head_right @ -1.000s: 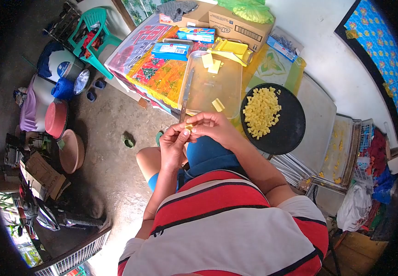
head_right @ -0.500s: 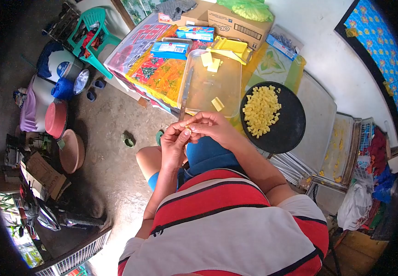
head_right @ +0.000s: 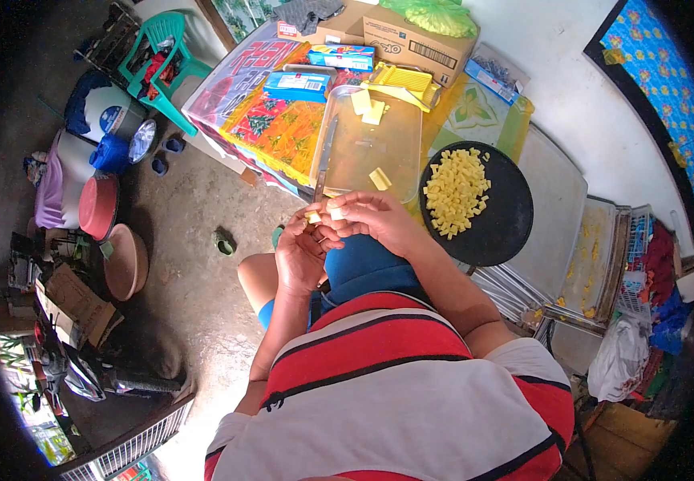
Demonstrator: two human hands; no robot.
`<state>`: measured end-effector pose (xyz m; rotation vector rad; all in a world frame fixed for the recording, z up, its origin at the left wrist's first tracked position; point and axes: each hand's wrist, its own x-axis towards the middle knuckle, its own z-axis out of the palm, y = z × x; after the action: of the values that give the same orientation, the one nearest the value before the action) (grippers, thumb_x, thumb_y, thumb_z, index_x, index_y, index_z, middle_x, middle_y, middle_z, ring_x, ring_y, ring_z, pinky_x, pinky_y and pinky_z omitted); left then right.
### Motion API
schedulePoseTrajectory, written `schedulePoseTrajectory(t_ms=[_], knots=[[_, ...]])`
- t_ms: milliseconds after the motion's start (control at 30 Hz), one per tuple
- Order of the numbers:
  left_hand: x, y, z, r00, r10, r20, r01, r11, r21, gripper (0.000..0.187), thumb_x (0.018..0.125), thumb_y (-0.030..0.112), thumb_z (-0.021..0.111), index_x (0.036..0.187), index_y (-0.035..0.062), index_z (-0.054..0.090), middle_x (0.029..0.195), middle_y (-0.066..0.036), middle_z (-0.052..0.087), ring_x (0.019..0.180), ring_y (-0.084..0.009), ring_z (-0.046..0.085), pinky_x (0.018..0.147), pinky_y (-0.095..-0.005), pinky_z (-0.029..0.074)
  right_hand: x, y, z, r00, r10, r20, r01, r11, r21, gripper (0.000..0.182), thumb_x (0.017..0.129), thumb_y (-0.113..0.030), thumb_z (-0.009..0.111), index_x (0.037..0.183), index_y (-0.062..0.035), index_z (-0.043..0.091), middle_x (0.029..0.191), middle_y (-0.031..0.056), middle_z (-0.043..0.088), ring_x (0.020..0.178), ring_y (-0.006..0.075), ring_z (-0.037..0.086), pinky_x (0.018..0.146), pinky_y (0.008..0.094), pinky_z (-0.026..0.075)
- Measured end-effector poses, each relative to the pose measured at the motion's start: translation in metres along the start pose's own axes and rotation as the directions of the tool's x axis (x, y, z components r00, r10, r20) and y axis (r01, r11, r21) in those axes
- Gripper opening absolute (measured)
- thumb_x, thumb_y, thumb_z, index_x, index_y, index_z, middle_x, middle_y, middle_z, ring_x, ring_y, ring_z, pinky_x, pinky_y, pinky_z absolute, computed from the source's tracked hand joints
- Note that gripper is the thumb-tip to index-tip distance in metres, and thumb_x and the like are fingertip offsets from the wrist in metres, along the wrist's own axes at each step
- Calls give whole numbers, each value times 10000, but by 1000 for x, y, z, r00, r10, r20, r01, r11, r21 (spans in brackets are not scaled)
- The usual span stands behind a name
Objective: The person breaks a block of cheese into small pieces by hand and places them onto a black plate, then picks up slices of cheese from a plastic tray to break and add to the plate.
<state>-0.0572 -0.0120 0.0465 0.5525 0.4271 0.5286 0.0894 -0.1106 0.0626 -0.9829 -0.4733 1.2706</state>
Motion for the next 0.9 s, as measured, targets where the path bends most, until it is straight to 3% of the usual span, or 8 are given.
schedulePoseTrajectory(t_ms=[67,167,267,533,667,900], knots=[[1,-2,-4,1000,17,4,-17,1000,-8,268,911,252,521,993,4,578,820,-103,619,660,-185,611,601,-333,550,0,4,-1,999,-35,-11,34,997,-66,229,879,-95,627,1087,-1,611,978,82,648,885,153,638,775,287,535],[3,-5,-13,997,58,46,-64,988,138,241,900,229,585,1021,21,566,795,-80,607,565,-149,569,471,-279,502,0,7,2,997,-62,-38,62,998,-7,192,880,-64,617,1060,1,611,971,82,648,880,140,638,766,276,536],[2,-8,-13,1000,13,2,-13,984,175,208,880,165,641,1032,40,572,773,-52,596,491,-102,506,388,-219,418,2,13,-2,994,-94,-49,90,993,-69,156,878,-52,619,1027,-9,615,967,71,648,887,135,637,763,268,535],[1,-10,-9,996,80,33,-86,950,299,175,878,72,634,1043,27,601,703,-21,580,480,-64,473,382,-194,374,3,23,-2,996,-83,-20,84,996,6,134,875,-44,619,1006,-20,620,919,68,658,840,144,651,753,272,547],[0,-9,-7,994,93,54,-106,935,340,182,880,59,627,1054,6,606,690,-27,581,476,-57,467,388,-190,374,4,23,-3,998,-46,-35,50,989,142,137,886,-57,608,1019,-26,622,909,70,658,817,152,657,732,280,563],[1,-11,-7,994,101,33,-106,923,369,199,876,63,635,1060,-6,604,730,-27,596,491,-52,472,399,-183,379,2,19,1,998,-13,-68,22,991,130,197,880,-120,641,1052,-23,634,957,62,664,828,125,639,721,267,544]])
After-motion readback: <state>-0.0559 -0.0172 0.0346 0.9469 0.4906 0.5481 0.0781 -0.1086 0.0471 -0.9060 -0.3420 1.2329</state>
